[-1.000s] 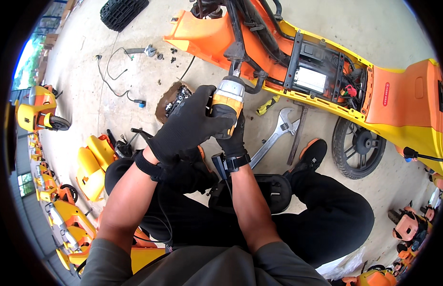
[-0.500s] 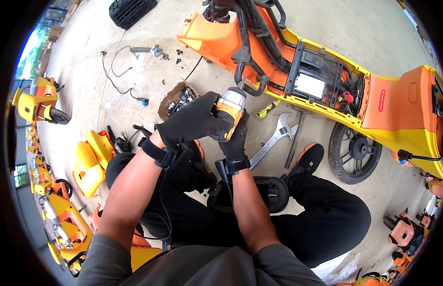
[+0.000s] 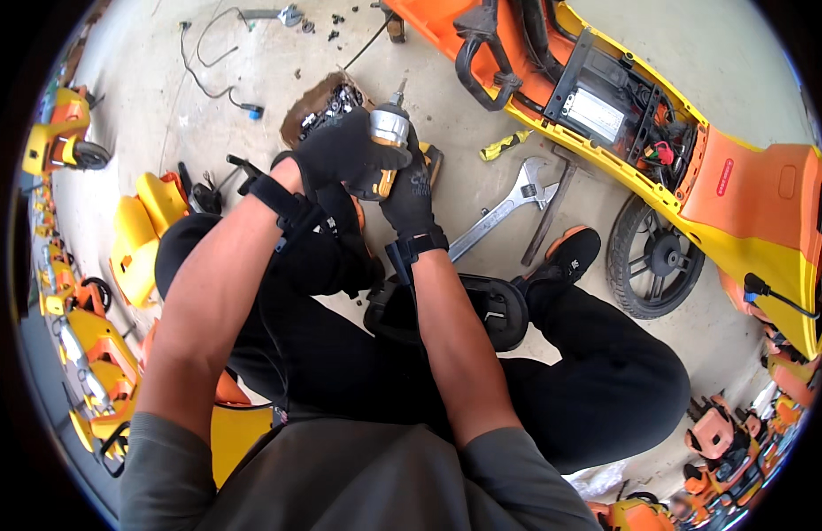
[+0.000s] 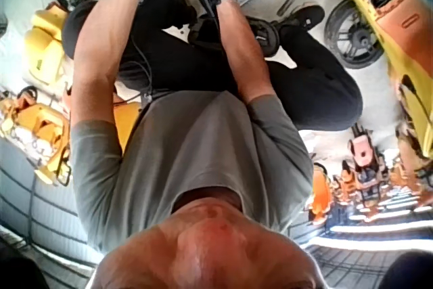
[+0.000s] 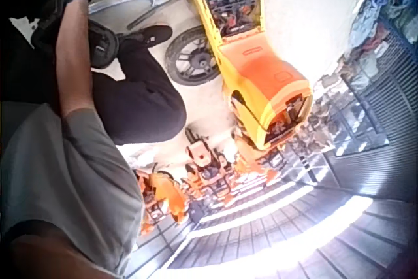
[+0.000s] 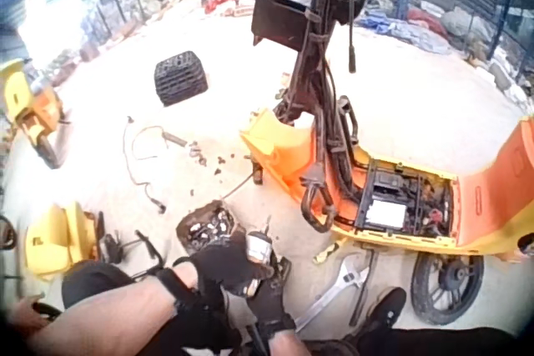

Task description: The person uses a power driver and their hands to disassemble components on an orange electric scooter, removing a plastic panel and manipulating wiring connectors.

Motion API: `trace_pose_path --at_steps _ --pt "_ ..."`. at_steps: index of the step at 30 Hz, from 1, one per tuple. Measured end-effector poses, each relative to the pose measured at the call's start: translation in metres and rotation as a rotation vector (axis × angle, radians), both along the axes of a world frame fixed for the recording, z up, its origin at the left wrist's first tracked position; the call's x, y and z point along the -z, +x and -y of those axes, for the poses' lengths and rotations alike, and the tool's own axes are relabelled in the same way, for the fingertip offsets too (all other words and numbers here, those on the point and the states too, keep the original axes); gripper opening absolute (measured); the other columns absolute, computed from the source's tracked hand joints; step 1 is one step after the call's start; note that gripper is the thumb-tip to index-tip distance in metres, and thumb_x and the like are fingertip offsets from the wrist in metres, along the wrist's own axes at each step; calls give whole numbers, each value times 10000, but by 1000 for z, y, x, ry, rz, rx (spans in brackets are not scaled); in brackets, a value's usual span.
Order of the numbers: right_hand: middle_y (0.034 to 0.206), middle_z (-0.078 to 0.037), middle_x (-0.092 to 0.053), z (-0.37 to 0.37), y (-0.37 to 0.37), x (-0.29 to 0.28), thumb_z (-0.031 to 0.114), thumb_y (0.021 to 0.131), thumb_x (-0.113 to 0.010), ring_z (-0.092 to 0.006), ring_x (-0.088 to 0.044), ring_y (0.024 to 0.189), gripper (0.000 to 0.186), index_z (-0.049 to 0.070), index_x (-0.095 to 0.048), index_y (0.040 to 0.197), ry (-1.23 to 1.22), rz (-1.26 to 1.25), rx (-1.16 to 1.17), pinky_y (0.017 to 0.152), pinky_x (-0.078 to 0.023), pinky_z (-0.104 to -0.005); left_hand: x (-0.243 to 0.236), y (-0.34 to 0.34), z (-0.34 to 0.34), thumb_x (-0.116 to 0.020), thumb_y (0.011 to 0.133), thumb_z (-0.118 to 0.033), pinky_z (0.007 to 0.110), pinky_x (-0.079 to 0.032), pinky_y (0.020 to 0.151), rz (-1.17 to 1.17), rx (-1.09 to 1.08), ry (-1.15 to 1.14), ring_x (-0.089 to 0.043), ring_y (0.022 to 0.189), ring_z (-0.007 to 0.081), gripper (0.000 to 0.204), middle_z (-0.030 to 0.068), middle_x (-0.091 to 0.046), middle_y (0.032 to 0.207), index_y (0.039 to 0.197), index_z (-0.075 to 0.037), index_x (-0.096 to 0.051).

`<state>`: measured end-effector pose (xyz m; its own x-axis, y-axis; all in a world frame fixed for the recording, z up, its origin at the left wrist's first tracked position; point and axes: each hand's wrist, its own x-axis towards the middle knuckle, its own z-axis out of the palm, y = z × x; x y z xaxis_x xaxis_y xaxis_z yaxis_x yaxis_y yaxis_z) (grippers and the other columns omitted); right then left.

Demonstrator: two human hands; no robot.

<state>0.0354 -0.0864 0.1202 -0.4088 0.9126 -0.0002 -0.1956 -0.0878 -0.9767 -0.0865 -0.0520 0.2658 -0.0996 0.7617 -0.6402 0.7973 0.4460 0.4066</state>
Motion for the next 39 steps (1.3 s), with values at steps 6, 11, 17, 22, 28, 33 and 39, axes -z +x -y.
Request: trace_pose_path --at_steps 6,11,17,22,28,33,39 --pt "836 -57 -661 -85 80 -77 117 867 -656 -162 -620 690 243 52 -634 1099 431 610 119 656 -493 -308 9 -6 2 -813 689 -454 373 -541 665 -32 -43 -72 -693 789 271 732 209 -691 944 1116 93 -579" --pt "905 -73 -659 -138 70 -126 219 924 -647 -109 -590 756 333 -26 -597 1144 374 562 397 700 -484 -269 26 -13 11 -812 699 -414 338 -549 661 227 5 -171 -698 830 238 661 182 -697 962 1113 54 -594" --pt "809 -118 -658 -126 41 -115 365 848 -739 -158 -610 641 606 -18 -429 1200 62 540 374 589 -492 -314 7 16 18 -740 682 -364 394 -540 742 -25 -64 -16 -692 861 293 607 216 -681 966 1096 57 -598" --pt "639 -84 -585 -126 44 -98 343 945 -610 -196 -556 554 378 18 -553 761 227 593 247 528 -438 -370 -4 41 14 -732 760 -393 412 -485 929 -343 84 191 -519 1171 328 744 190 -515 1212 1288 24 -414" --pt "625 -124 -551 -130 45 -90 307 947 -606 -267 -533 585 348 15 -535 771 356 644 242 565 -409 -405 6 39 -17 -683 806 -272 440 -497 872 -138 -10 664 -594 1037 355 431 203 -593 1076 1107 -3 -530" --pt "640 -146 -554 -133 47 -88 211 929 -601 -306 -529 596 252 11 -544 788 446 610 233 581 -408 -423 5 38 -68 -599 897 -245 335 -461 662 310 -229 632 -573 691 197 265 108 -618 759 886 18 -620" --pt "760 -112 -629 -134 62 -103 132 888 -640 -183 -591 662 159 -7 -621 964 264 541 106 607 -452 -340 36 42 -91 -539 921 -196 283 -442 655 669 -199 719 -539 706 126 227 64 -587 765 919 14 -624"
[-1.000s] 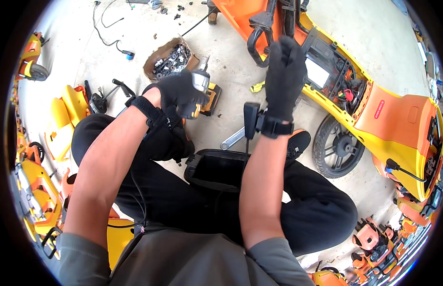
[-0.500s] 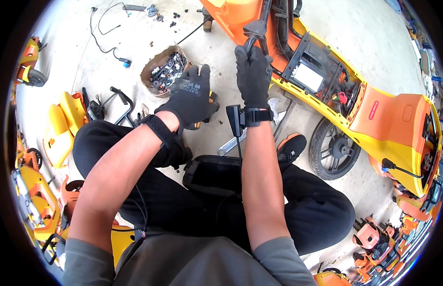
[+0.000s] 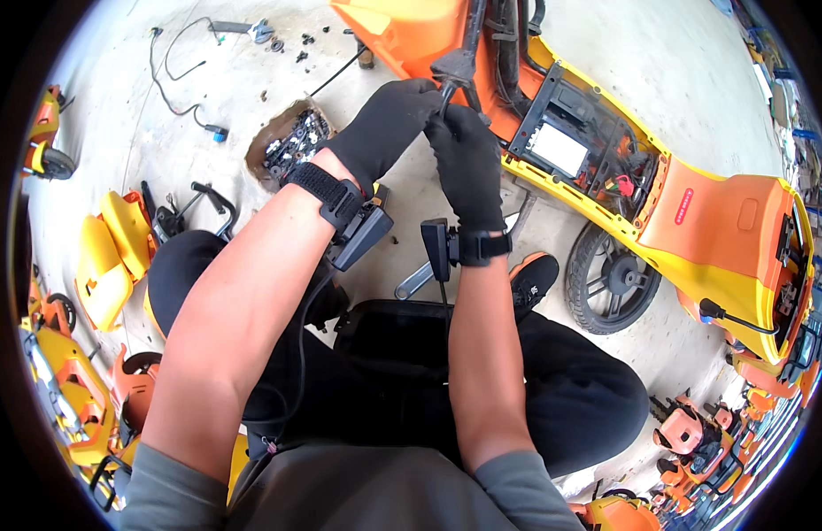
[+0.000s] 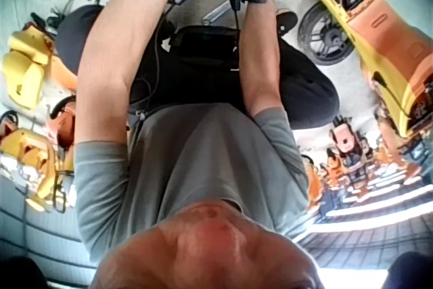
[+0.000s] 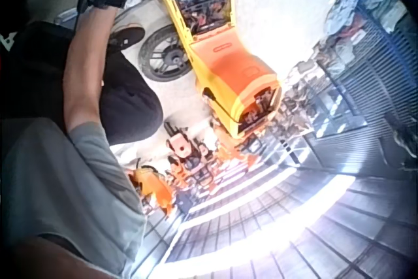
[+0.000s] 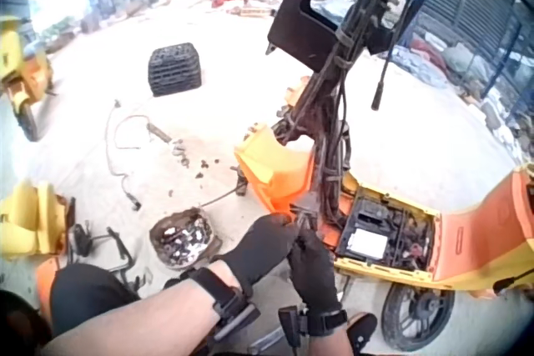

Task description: The person uses a power driver and their hands to disassemble components on an orange electric scooter, removing a plastic panel and manipulating wiring connectors.

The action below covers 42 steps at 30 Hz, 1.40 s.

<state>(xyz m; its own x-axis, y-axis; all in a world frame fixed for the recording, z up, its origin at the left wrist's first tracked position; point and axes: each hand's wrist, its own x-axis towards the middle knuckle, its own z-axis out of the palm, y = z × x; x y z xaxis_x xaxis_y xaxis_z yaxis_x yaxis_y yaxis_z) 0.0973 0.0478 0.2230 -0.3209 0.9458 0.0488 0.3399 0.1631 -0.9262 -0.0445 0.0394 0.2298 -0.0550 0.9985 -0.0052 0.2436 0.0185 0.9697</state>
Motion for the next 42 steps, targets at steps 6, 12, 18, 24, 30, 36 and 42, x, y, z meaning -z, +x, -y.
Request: trace_pose_path --at_steps 6,12,18,24,30,36,42 --pt "988 -66 -668 -16 18 -8 104 910 -620 -100 -598 857 295 -26 -618 1174 -2 -220 232 765 -483 -248 14 -3 -13 -489 938 -51 336 -502 711 -351 131 459 -589 757 202 195 97 -630 904 1075 34 -598" --pt "1037 -164 -674 -10 0 2 91 909 -564 -226 -664 923 256 -53 -626 1112 -72 -311 343 827 -517 -320 -18 11 -7 -549 968 -305 193 -349 562 278 -44 -280 -425 626 25 290 -36 -567 757 1073 -56 -652" --pt "994 -149 -664 -8 2 14 105 909 -598 -207 -643 837 222 -47 -621 1070 -144 -402 307 745 -508 -322 -24 15 -12 -584 953 -217 238 -482 815 199 -94 -313 -590 870 86 280 23 -636 952 1083 27 -627" --pt "696 -144 -598 -4 10 20 155 909 -588 -281 -602 685 181 -20 -621 881 -271 -315 106 645 -446 -386 -29 21 -13 -594 935 -172 237 -457 736 236 -159 -306 -559 792 80 224 25 -628 864 998 40 -631" --pt "727 -133 -615 -9 6 31 133 889 -609 -310 -577 721 151 -9 -607 840 -44 -369 128 673 -429 -412 -41 21 -14 -558 961 -159 255 -472 848 120 -100 -352 -595 894 113 248 65 -648 967 1068 57 -614" --pt "727 -99 -627 -9 6 47 141 856 -662 -229 -575 707 150 -3 -623 839 -73 -389 122 673 -429 -372 -50 28 -16 -559 945 -131 255 -457 806 7 -92 -329 -575 877 115 220 80 -636 937 1016 69 -618" --pt "689 -76 -618 -9 3 49 134 836 -684 -184 -553 657 145 2 -638 798 -180 -524 186 646 -424 -337 -51 29 -18 -555 944 -113 259 -462 837 87 -126 -388 -588 899 115 205 62 -640 960 1044 53 -624"
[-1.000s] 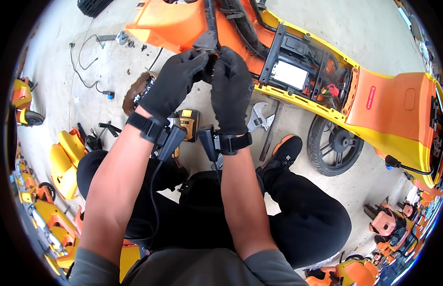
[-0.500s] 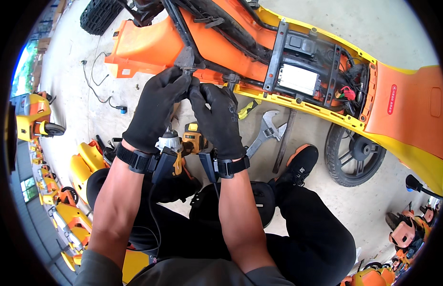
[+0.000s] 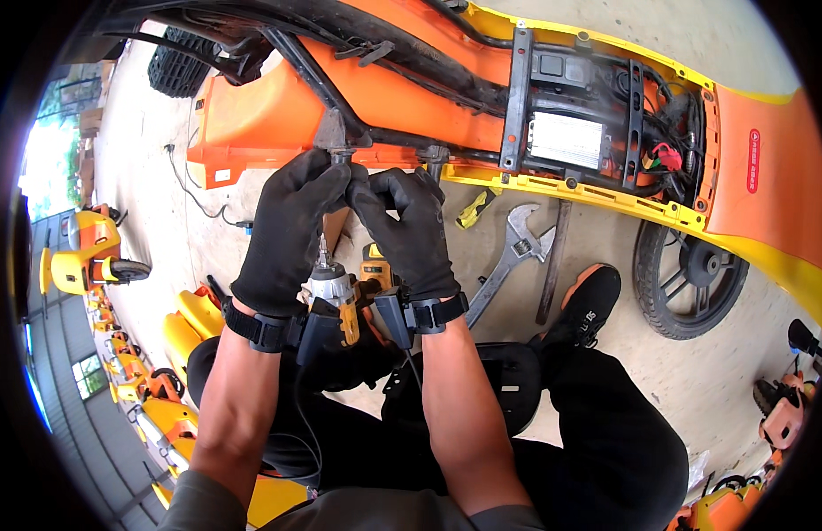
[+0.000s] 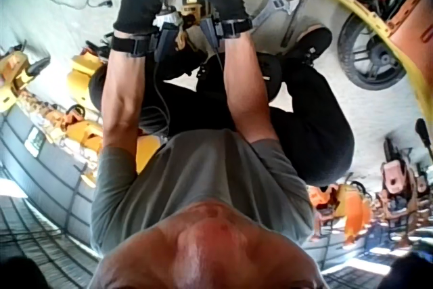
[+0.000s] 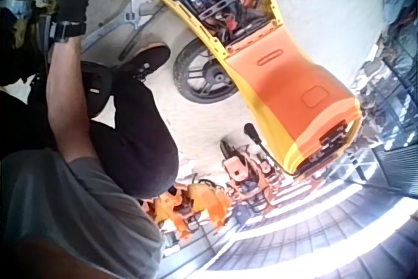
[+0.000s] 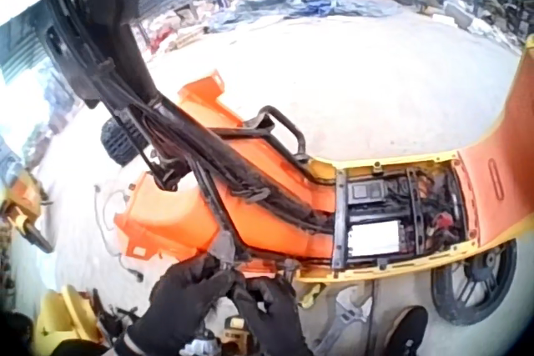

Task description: The person uses a power driver and their hands to disassemble components on an orange electric scooter, removing a plastic panel and manipulating wiring connectors.

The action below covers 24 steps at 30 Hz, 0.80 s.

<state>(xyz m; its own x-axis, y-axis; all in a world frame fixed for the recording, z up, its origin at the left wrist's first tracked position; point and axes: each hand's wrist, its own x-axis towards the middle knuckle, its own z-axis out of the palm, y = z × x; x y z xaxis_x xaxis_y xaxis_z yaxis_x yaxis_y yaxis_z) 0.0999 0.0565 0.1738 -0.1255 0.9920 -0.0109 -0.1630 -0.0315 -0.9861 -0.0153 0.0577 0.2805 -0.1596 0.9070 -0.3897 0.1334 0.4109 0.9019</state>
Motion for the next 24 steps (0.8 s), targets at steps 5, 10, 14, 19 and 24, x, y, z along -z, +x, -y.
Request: trace_pose_path --at_steps 5,10,14,19,24 --pt "676 -71 -620 0 0 4 112 837 -685 -176 -553 640 127 5 -643 783 -43 -4 2 625 -417 -328 1 2 -1 -558 937 -107 261 -459 858 22 -11 -42 -590 911 112 215 51 -646 977 1074 42 -628" --pt "672 -28 -567 2 -3 5 115 881 -657 -122 -498 613 147 9 -625 783 -78 -79 8 587 -384 -293 0 -4 0 -567 915 -93 288 -471 864 -92 116 -2 -608 923 158 231 96 -648 1018 1100 32 -628" --pt "700 50 -508 4 1 9 159 949 -608 -25 -425 626 180 27 -619 827 -146 -87 -65 556 -339 -216 8 -21 7 -560 874 -25 335 -494 904 -175 305 271 -630 1019 263 292 179 -635 1123 1159 28 -600" --pt "690 90 -472 2 5 -4 218 975 -588 2 -363 590 197 45 -636 896 -269 -225 -108 517 -282 -185 21 -45 20 -570 794 34 414 -477 983 -727 478 641 -597 1106 385 483 226 -607 1208 1276 28 -540" --pt "683 68 -476 3 0 -32 228 963 -596 -16 -369 582 202 31 -624 923 -80 47 -173 506 -303 -214 35 -50 21 -528 924 -86 342 -508 910 -627 355 624 -629 1069 288 367 211 -631 1145 1266 46 -531"
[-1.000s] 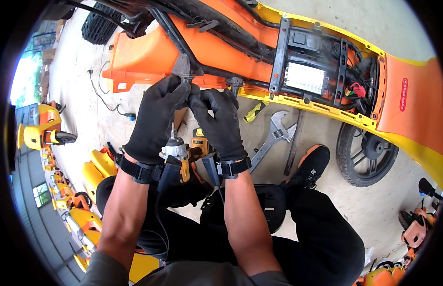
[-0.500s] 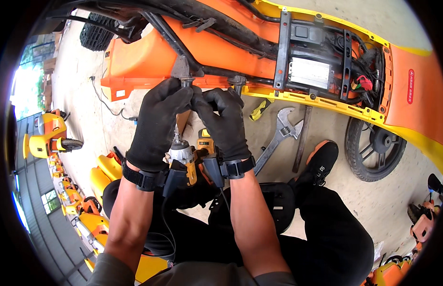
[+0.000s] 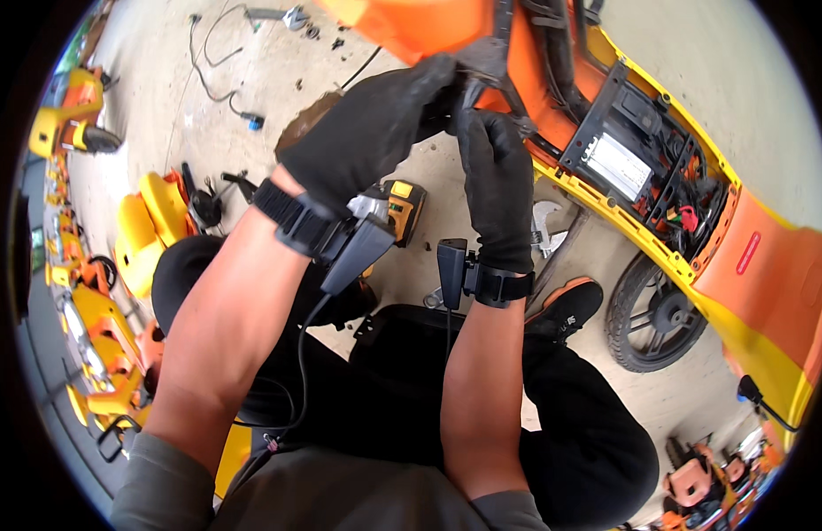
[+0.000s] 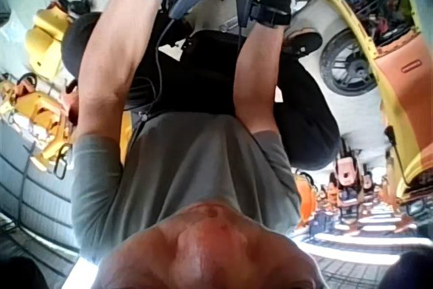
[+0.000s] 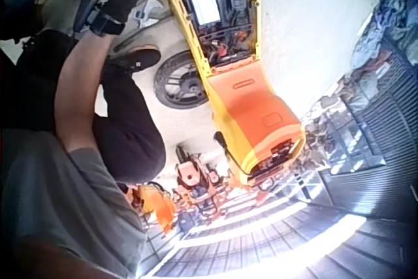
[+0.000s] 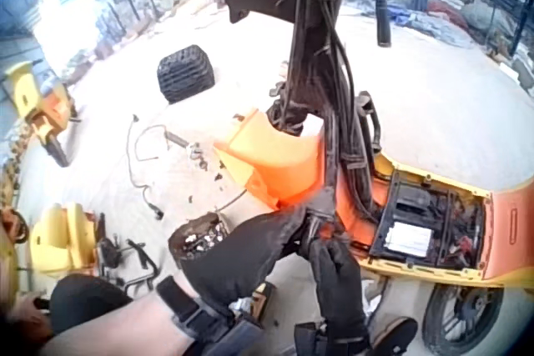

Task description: The person uses a power driver and their hands to disassemble components on an orange electric scooter, removing a plastic panel and manipulating wiring connectors.

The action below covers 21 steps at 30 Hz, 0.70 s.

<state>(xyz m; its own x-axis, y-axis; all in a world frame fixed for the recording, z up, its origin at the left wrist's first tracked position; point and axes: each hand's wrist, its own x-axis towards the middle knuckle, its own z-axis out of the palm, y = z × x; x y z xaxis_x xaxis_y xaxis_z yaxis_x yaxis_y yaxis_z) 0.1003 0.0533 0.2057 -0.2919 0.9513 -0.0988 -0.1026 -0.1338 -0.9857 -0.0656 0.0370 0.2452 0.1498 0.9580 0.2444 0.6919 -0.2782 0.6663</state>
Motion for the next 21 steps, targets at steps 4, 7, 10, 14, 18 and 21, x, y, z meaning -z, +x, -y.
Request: trace_pose_path --at_steps 4,7,10,14,18,21 --pt "718 40 -526 -6 -15 -20 214 919 -621 -50 -432 639 209 8 -632 952 20 137 -132 572 -358 -236 -12 -1 -2 -537 955 -135 319 -521 890 373 -66 -428 -637 1049 250 346 196 -633 1126 1258 30 -538" --pt "778 25 -586 -15 -13 -19 139 861 -625 -70 -505 721 165 10 -668 954 -86 179 -139 680 -396 -236 -10 1 6 -498 940 -33 319 -540 877 10 -39 -187 -635 1065 276 281 197 -619 1185 1199 19 -590" --pt "793 11 -604 -12 -10 -13 128 858 -630 -83 -532 736 148 8 -678 930 37 131 -124 692 -404 -239 17 -9 3 -498 905 14 318 -545 866 -12 102 77 -632 1074 287 321 204 -604 1220 1213 14 -588" --pt "820 -17 -622 -15 -1 -9 88 862 -621 -100 -554 756 126 -10 -670 924 363 421 -229 729 -422 -244 25 3 1 -571 845 15 316 -547 778 -182 6 29 -673 897 278 249 169 -665 1006 1088 7 -626" --pt "791 -63 -618 -18 -7 2 -80 837 -512 -163 -572 681 322 78 -689 1053 364 303 -239 615 -430 -289 16 -1 2 -592 830 21 312 -545 716 -288 -39 51 -675 815 267 159 125 -666 880 981 -14 -631" --pt "805 -58 -627 -19 -1 3 -111 846 -494 -152 -573 693 360 78 -692 1079 211 174 -195 603 -431 -287 21 9 -5 -591 831 16 314 -545 732 -202 -51 -28 -675 844 259 191 137 -669 916 1013 -15 -639"
